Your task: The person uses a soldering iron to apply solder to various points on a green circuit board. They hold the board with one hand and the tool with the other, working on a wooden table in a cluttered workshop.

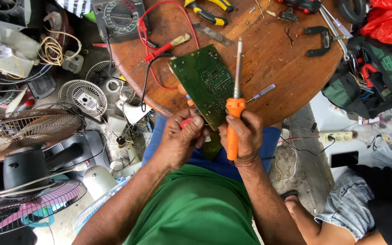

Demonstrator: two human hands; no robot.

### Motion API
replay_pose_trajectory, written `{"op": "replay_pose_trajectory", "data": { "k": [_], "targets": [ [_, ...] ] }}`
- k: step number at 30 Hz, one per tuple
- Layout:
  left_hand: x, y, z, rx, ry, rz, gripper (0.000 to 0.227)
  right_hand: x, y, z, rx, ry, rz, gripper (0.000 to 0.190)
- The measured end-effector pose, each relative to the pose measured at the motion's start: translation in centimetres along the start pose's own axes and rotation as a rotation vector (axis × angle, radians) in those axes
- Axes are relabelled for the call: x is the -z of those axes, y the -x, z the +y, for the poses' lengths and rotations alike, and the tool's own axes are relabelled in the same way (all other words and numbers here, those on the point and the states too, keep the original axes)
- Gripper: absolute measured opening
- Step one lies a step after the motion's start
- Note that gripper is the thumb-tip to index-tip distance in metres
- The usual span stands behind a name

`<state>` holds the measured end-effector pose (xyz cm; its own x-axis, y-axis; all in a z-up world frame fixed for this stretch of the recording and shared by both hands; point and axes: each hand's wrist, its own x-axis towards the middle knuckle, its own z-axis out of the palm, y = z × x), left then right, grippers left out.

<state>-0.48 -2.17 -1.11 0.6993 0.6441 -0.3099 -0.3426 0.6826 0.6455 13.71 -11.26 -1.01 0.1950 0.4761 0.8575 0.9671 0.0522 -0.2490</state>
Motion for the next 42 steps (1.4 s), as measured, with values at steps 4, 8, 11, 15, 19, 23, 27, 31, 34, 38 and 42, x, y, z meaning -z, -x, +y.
{"op": "replay_pose_trajectory", "data": {
  "k": [4,8,11,15,19,23,27,31,34,38,42],
  "targets": [
    [0.4,-0.2,0.1,0.021,-0.028,-0.016,0.026,0.2,-0.9,-0.3,-0.007,-0.034,-0.003,0.017],
    [0.6,-1.1,1.6,-0.001,-0.142,-0.032,0.026,0.0,-0.5,0.1,-0.002,-0.017,-0.022,0.022],
    [0.4,-1.2,3.9,-0.060,-0.304,0.002,0.027,-0.2,-0.3,0.5,0.008,-0.004,-0.028,0.023],
    [1.0,-1.9,7.2,-0.404,-0.954,0.033,0.026,-0.2,-0.7,0.9,0.004,0.016,-0.018,0.023],
    [1.5,-4.6,4.5,-0.552,-1.254,0.088,0.017,-0.4,-1.3,1.4,0.010,0.026,-0.028,0.024],
    [2.5,-6.3,1.4,-0.723,-1.693,0.025,0.030,-0.4,-1.2,1.4,-0.040,0.046,-0.051,0.028],
    [0.8,-4.3,3.1,-0.768,-1.494,-0.030,0.061,-1.4,-0.9,1.6,-0.008,0.073,-0.052,0.030],
    [0.3,-1.1,0.7,-0.660,-0.937,0.027,0.062,-1.5,-0.7,1.0,-0.039,-0.015,-0.050,0.029],
    [-1.1,-1.5,-1.2,-0.591,-0.477,0.015,0.070,-1.7,-0.9,1.0,-0.049,-0.009,-0.032,0.033],
    [-1.1,-2.2,-2.3,-0.577,-0.362,0.099,0.068,-1.7,-1.1,0.9,-0.034,0.039,-0.027,0.027],
    [-1.0,-3.1,-3.1,-0.697,-0.350,0.090,0.066,-2.1,-2.2,0.0,-0.065,0.033,-0.019,0.029]
  ]
}}
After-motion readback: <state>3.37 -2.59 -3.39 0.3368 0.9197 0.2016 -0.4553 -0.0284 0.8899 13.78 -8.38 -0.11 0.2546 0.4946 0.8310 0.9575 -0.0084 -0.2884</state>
